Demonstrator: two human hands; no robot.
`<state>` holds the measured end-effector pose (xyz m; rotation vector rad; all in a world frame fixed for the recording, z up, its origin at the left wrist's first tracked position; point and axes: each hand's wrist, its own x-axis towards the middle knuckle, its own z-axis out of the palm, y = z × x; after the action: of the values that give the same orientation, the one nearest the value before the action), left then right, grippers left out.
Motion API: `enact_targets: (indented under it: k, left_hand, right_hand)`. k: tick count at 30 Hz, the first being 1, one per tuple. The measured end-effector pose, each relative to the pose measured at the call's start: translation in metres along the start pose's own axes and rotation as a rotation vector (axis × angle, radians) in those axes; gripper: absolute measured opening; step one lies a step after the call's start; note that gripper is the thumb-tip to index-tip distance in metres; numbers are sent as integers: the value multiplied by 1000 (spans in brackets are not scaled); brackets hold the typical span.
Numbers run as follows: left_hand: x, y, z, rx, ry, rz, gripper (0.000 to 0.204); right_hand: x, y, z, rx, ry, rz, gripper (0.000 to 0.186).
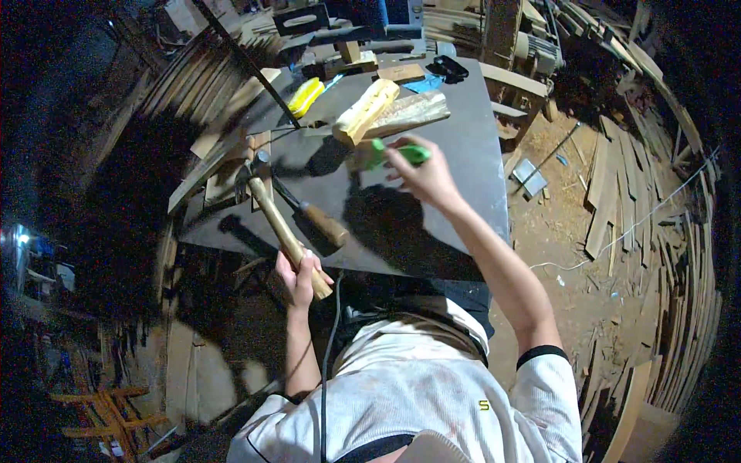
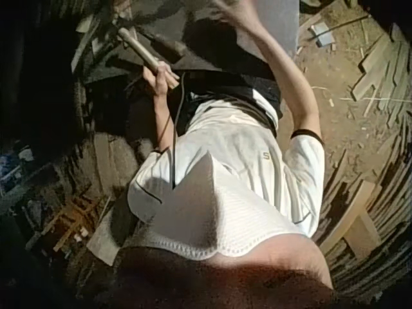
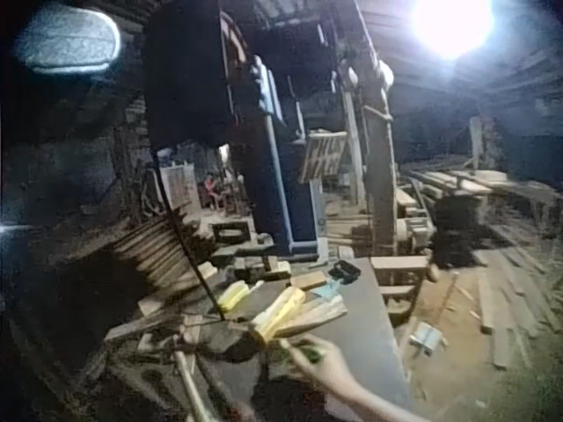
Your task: The person uses a chisel and hammer to carve a piece of wood on a workbench. They repeatedly strike the chisel to remove material, then switch to a brush to sweep away wood shavings from the work surface. The person handles the wood and tools directly, focusing on shaping the block.
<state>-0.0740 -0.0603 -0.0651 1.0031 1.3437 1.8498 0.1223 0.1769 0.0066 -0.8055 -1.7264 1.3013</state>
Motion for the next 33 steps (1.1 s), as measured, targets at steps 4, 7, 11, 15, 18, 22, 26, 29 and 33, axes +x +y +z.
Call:
enact_targets:
  k: [4, 7, 11, 15, 18, 22, 26, 29, 33]
  left_hand:
    - [0, -11, -3, -34, 0, 11, 26]
    - [-1, -16, 2, -47, 18, 20, 26]
    - [-4, -15, 2, -34, 36, 18, 26]
    - [1, -16, -11, 70, -3, 84, 27]
    - [-1, -8, -2, -26, 41, 26, 28]
    - [-4, -6, 2, -106, 20, -25, 28]
    - [-5, -12, 4, -88, 55, -7, 27]
    - [-2, -6, 3, -84, 8, -31, 26]
    - [-1, -2, 0, -81, -7, -32, 26]
  right_hand:
    - [2, 20, -95, -275, 368, -76, 24]
    - [-24, 26, -157, -601, 548, -126, 19]
    - [-63, -21, -74, -142, 259, -98, 18]
    - [-79, -35, 6, -163, -108, -241, 17]
    - [-78, -22, -10, -210, -97, -136, 21]
    - [-84, -8, -120, -86, 334, -126, 20]
    - [-108, -28, -97, -66, 410, -35, 11]
    - [-133, -22, -13, -345, 55, -187, 13]
    - [-128, -13, -12, -187, 61, -123, 19]
